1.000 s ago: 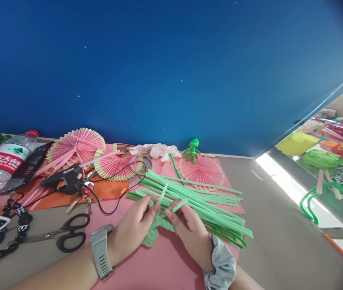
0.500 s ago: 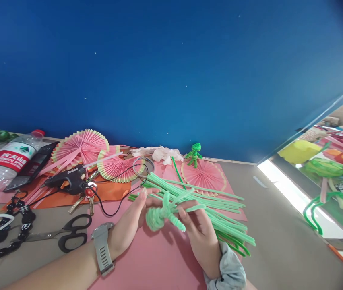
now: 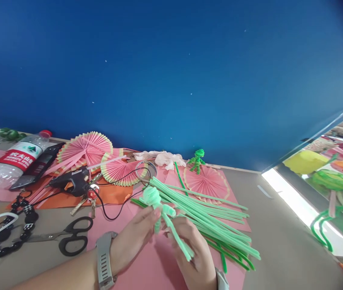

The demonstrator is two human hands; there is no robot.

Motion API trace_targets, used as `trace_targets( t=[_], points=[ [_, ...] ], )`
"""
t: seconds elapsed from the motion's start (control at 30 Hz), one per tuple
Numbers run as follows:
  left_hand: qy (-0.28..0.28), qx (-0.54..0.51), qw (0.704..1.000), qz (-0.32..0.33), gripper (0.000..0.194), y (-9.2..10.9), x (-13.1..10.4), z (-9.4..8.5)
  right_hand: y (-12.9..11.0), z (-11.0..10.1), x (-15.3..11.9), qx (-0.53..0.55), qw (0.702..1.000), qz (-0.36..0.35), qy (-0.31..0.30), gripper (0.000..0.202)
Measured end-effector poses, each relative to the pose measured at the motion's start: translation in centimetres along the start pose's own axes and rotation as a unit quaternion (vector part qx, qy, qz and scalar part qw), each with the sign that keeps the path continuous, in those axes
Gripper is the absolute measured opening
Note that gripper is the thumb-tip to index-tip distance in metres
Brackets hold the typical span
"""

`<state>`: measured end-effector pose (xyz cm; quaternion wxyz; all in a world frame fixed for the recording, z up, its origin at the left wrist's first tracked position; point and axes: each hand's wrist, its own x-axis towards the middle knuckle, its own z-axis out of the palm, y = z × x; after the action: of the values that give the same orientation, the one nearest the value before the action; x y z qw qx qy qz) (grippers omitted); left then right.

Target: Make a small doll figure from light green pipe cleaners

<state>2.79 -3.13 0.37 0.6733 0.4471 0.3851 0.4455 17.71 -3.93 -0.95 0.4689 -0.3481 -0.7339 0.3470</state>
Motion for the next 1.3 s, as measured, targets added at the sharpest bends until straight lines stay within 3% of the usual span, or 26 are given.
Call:
trace_targets(
  t=[0.1,0.23,0.37,0.5,0.67,0.83,1.13,1.3],
  points=[
    [0.066,-0.033,0.997,0.021,0.028,0.8,0.4,-0.1,-0.1,-0.5,-0.1,-0.061,0.998,-0.007,-0.024,0.016],
    [0.163,0.153,0.974,0.048,0.030,1.2,0.6,-1.0,0.0,-0.8,0.2,-0.108,0.990,0.094,-0.012,0.008],
    [0.122,0.260,0.957,0.034,0.031,0.6,0.6,-1.3,0.5,-0.5,0.6,-0.085,0.980,0.174,-0.049,0.011],
    [0.092,0.305,0.947,0.037,0.024,0.2,0.6,-1.1,0.9,-0.2,0.5,-0.069,0.975,0.198,-0.069,0.003],
    [0.087,0.275,0.956,0.049,0.019,0.8,0.8,-1.3,0.6,-0.5,0.4,-0.070,0.988,0.128,-0.057,0.021],
    [0.093,0.270,0.957,0.043,0.023,1.2,1.0,-1.7,0.4,-1.0,0.7,-0.090,0.988,0.025,-0.121,0.048],
    [0.080,0.266,0.960,0.028,0.022,1.7,0.5,-1.4,1.2,-1.4,0.7,-0.138,0.982,-0.036,-0.127,0.036],
    [0.075,0.275,0.959,0.011,0.021,2.3,0.6,-1.4,1.3,-1.7,1.2,-0.214,0.958,-0.071,-0.179,0.027]
  ],
)
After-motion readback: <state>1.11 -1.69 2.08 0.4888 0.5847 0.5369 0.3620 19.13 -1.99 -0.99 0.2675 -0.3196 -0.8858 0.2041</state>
